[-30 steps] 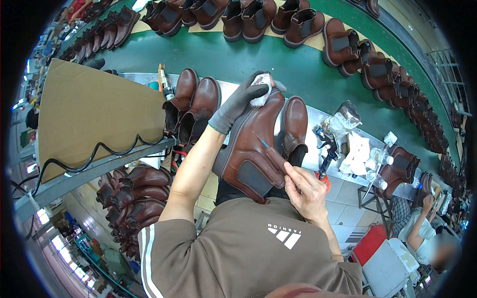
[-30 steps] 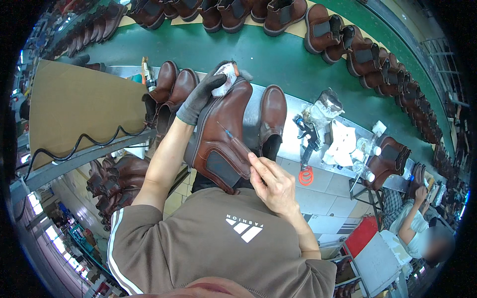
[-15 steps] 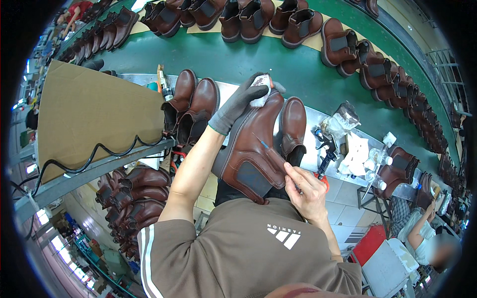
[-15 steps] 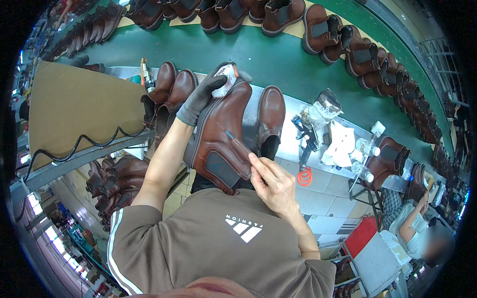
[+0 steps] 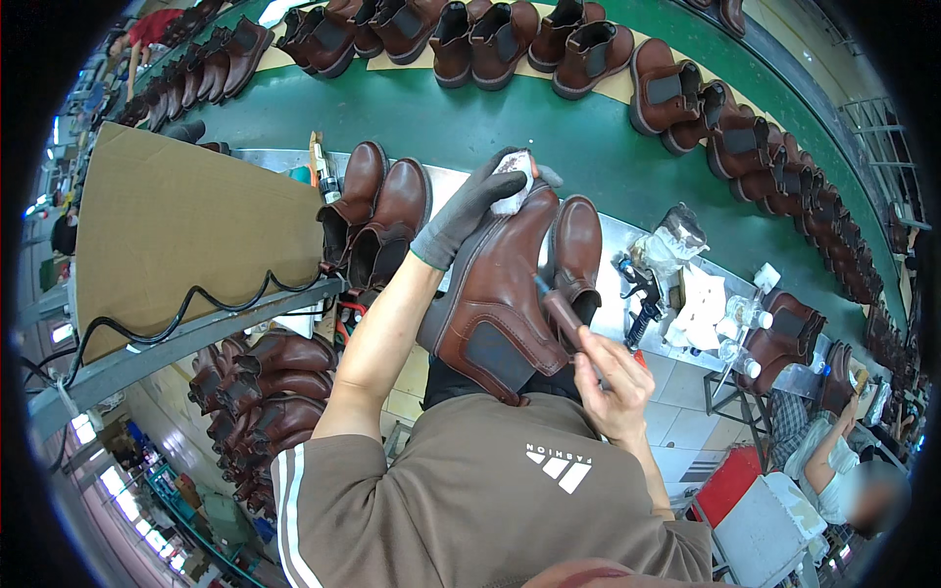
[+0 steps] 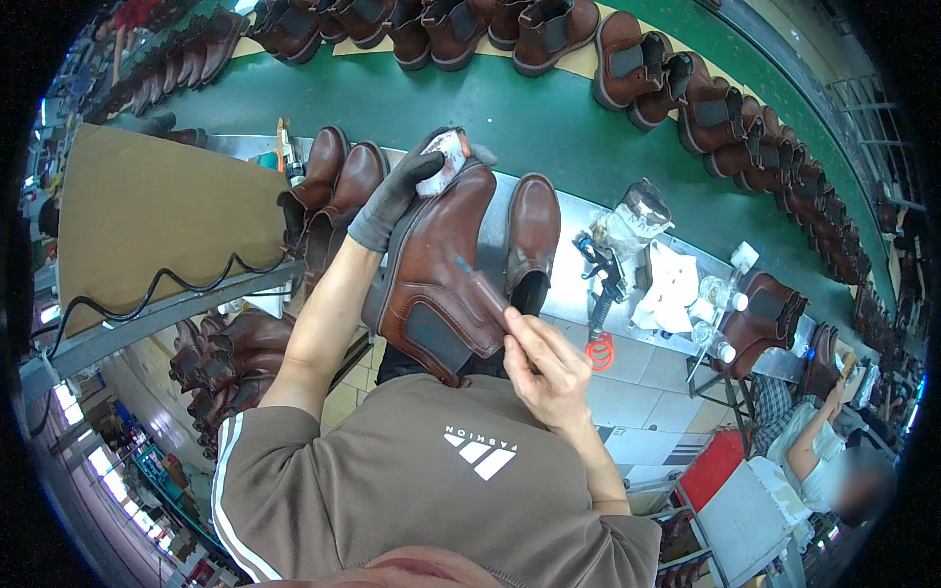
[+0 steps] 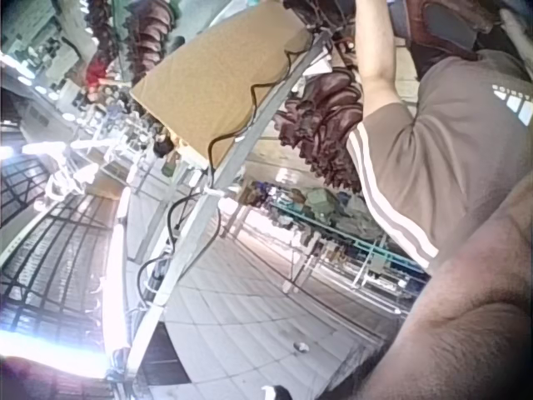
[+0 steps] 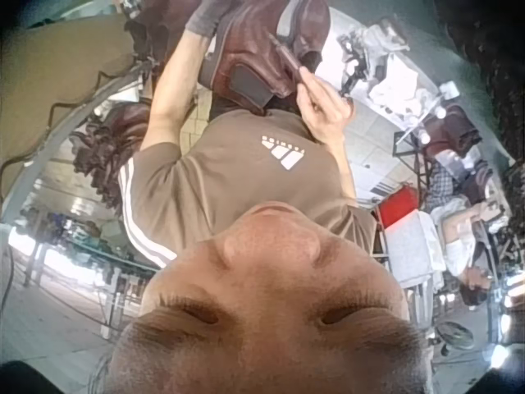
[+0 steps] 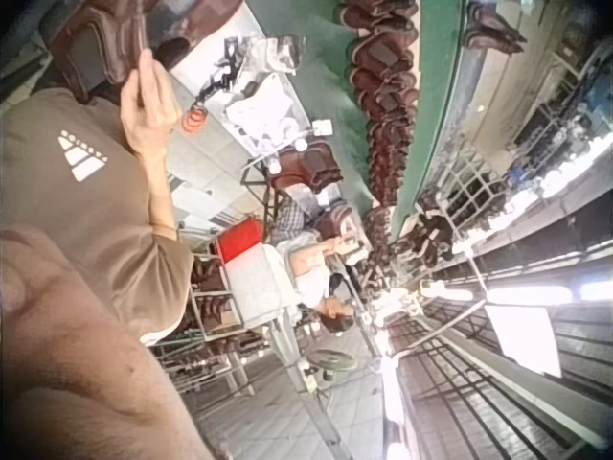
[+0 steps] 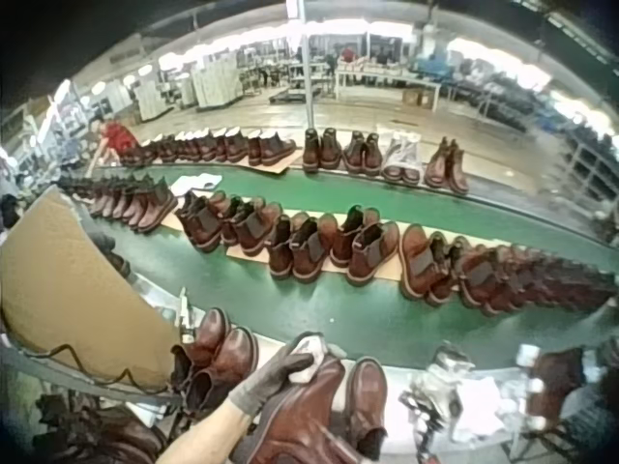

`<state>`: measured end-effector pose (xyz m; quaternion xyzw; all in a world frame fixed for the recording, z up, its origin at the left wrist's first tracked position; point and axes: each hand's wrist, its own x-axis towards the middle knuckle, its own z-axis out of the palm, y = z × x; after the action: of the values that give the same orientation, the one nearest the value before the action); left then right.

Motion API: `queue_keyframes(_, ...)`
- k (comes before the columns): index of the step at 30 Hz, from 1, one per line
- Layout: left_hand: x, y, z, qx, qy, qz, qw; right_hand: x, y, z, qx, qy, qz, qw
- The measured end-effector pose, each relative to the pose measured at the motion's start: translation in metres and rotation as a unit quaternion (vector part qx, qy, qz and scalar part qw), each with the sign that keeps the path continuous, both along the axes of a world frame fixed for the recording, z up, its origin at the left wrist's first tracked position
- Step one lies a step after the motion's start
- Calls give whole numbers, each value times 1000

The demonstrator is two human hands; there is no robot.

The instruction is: Inspecting and cleaning leather boots on an assembly line, including spraying and wiping surfaces.

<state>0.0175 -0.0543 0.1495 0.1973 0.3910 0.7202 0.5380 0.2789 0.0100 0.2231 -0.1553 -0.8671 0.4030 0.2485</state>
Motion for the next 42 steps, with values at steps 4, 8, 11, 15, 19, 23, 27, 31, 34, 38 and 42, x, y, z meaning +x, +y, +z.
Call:
queue_keyframes(4,3,2,2,31,-13,-16,999,-11,13,3,1,-22,-46,999)
queue_keyframes(8,8,11,11,27,19,-38,999,-39,22,-3,37,-5,-31,999)
queue_keyframes(11,16,12,11,64,-34,-45,996,-53,17,-7,26,-1,-50,998)
queue_keyframes(15,8,14,5,90,-137,-14,986,-54,13,-30,73,-28,26,997)
queue_keyframes(19,5,9,-6,67,-302,19,951,-61,11,-43,39,-24,89,995)
queue_keyframes(23,6,8,-11,79,-155,-30,984,-73,12,-43,81,-61,120,988)
queue_keyframes(27,3,8,-21,19,-143,9,990,-79,10,-42,80,-73,102,989)
queue_keyframes(31,5,8,-2,9,-241,-7,970,-67,25,-39,2,65,8,998)
queue_keyframes(34,6,3,0,33,-221,-13,975,-49,39,-43,9,69,1,998)
queue_keyframes(38,5,8,-12,104,-177,-54,977,-46,43,-21,-109,-40,39,992)
queue_keyframes(42,7,17,-16,4,-13,-60,998,-64,52,2,-151,-157,112,970)
